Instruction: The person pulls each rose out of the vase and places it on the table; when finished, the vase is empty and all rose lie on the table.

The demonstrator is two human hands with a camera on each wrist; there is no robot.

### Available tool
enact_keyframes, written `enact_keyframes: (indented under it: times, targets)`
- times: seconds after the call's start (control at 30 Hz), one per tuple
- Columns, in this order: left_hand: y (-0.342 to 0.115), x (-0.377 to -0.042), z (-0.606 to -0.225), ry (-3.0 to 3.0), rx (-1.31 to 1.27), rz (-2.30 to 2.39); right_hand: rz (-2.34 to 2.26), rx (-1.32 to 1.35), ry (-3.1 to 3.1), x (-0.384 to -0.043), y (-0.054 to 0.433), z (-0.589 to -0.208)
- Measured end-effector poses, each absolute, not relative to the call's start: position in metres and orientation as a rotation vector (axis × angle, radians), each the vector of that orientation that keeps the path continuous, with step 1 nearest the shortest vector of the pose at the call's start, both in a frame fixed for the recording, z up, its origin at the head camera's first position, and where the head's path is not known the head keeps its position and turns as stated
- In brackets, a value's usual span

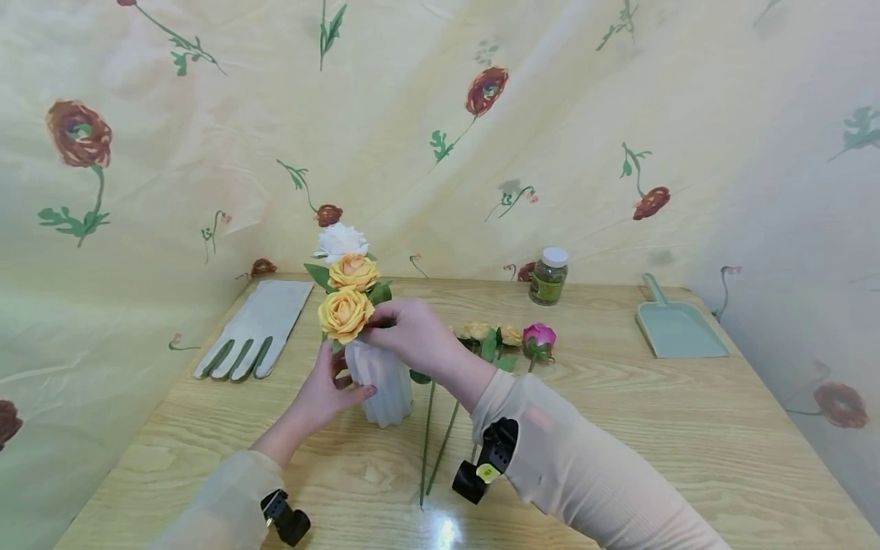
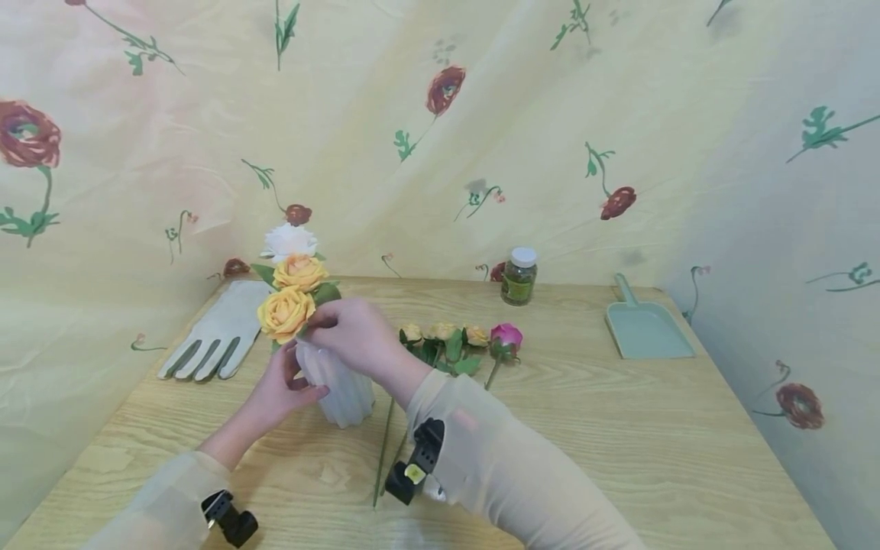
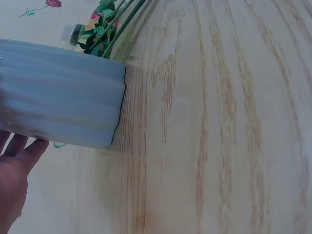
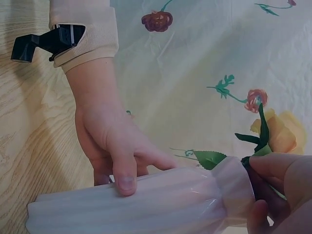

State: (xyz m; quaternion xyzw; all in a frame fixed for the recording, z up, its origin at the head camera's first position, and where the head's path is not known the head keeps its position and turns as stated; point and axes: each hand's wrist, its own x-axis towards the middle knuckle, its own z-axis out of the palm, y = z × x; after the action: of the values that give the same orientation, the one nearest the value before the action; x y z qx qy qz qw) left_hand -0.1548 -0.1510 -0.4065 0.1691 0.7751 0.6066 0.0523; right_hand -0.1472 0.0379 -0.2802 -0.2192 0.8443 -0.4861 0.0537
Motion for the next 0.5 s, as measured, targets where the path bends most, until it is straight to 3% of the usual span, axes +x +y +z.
enact_keyframes:
  times: [0.5]
  targets:
    - [-0.151, -0.1538, -0.4059, 2.363, 0.481, 1.837, -1.542, -0.695, 2.626, -0.1431, 0.0348, -0.2745]
